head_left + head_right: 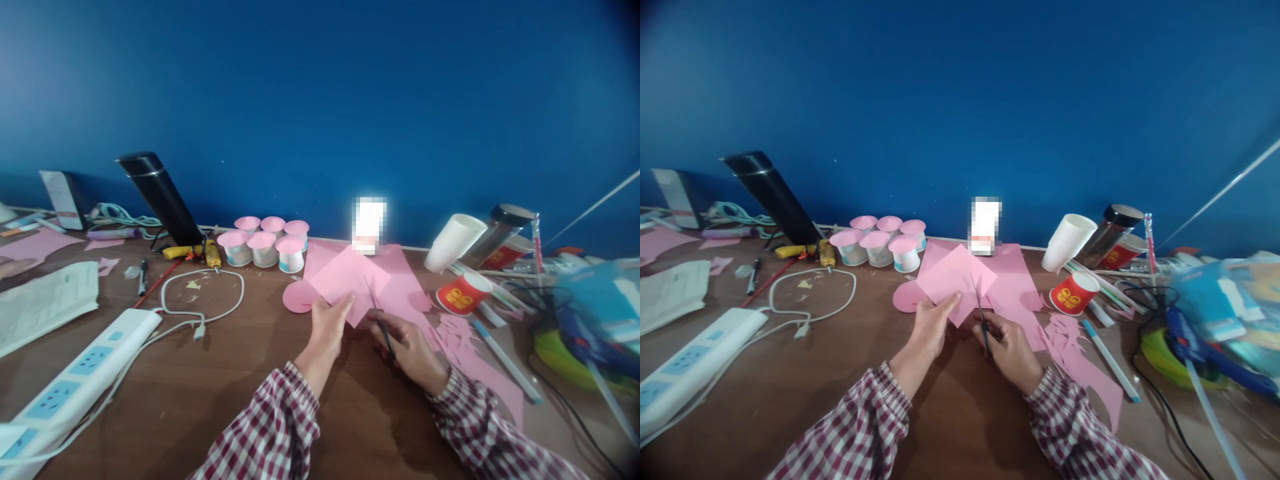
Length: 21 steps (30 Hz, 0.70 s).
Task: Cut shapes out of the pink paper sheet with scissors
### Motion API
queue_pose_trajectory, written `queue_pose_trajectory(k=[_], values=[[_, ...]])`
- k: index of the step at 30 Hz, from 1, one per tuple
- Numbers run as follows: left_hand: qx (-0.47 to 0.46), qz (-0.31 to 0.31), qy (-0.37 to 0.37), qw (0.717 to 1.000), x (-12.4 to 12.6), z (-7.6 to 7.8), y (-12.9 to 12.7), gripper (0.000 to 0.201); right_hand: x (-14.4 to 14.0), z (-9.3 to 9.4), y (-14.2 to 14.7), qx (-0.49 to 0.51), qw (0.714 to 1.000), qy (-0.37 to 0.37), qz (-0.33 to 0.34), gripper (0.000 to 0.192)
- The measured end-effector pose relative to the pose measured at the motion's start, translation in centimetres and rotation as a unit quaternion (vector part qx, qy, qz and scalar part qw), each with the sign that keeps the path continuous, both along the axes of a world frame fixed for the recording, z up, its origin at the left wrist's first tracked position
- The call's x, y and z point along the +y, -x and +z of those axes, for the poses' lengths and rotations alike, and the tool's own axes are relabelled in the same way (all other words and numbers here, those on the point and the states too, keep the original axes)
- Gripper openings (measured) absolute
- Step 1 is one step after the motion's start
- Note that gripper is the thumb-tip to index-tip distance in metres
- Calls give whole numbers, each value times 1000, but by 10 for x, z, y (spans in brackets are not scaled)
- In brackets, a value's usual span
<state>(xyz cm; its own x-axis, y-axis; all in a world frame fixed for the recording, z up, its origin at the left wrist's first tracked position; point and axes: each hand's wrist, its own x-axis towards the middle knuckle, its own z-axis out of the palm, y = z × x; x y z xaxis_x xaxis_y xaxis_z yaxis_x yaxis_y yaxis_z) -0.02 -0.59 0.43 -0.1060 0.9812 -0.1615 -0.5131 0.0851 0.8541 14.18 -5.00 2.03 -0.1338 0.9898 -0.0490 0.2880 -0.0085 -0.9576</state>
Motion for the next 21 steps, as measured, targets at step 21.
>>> queue_pose_trajectory(k=[21], values=[[20, -5, -7, 1000, -3, 2, -4, 39, 2, 4, -1, 15, 1000, -16, -3, 43]])
